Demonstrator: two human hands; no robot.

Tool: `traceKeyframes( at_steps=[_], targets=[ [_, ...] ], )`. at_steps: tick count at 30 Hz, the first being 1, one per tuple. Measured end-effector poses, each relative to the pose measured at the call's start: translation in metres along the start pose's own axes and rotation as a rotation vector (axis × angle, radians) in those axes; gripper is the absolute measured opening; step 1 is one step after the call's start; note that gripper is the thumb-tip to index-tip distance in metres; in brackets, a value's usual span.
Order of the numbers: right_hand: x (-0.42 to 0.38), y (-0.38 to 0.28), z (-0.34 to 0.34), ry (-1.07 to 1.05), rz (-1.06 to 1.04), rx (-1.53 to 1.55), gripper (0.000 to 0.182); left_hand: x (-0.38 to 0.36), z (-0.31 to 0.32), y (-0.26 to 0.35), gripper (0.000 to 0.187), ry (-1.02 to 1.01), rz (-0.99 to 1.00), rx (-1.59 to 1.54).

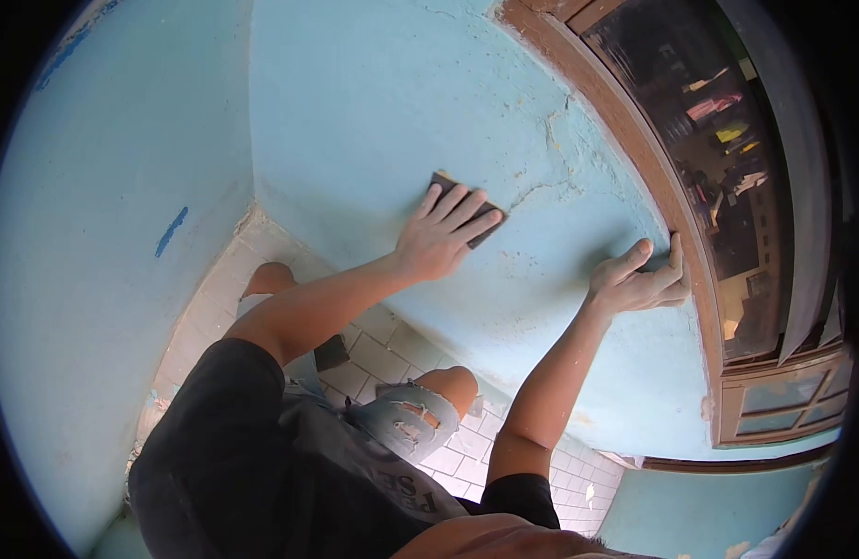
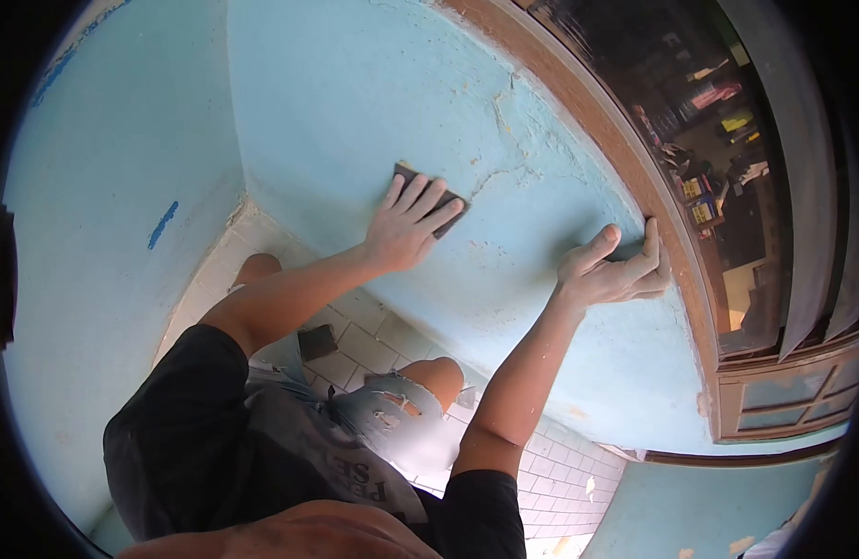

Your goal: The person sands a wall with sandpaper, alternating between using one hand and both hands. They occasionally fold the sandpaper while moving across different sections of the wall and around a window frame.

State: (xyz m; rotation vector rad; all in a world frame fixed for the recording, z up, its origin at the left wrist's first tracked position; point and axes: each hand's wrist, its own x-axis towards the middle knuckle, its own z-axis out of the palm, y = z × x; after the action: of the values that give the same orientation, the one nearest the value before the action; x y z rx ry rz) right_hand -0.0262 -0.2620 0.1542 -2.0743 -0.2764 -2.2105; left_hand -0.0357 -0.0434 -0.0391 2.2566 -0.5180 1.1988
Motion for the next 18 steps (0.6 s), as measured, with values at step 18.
traceKeyframes(
  at_steps=[18],
  targets=[
    [0.003, 0.006, 0.006, 0.067, -0.085, 0.110, 0.066, 0.005, -0.008, -0.028, 0.056, 0.145, -0.070, 0.148]
  ],
)
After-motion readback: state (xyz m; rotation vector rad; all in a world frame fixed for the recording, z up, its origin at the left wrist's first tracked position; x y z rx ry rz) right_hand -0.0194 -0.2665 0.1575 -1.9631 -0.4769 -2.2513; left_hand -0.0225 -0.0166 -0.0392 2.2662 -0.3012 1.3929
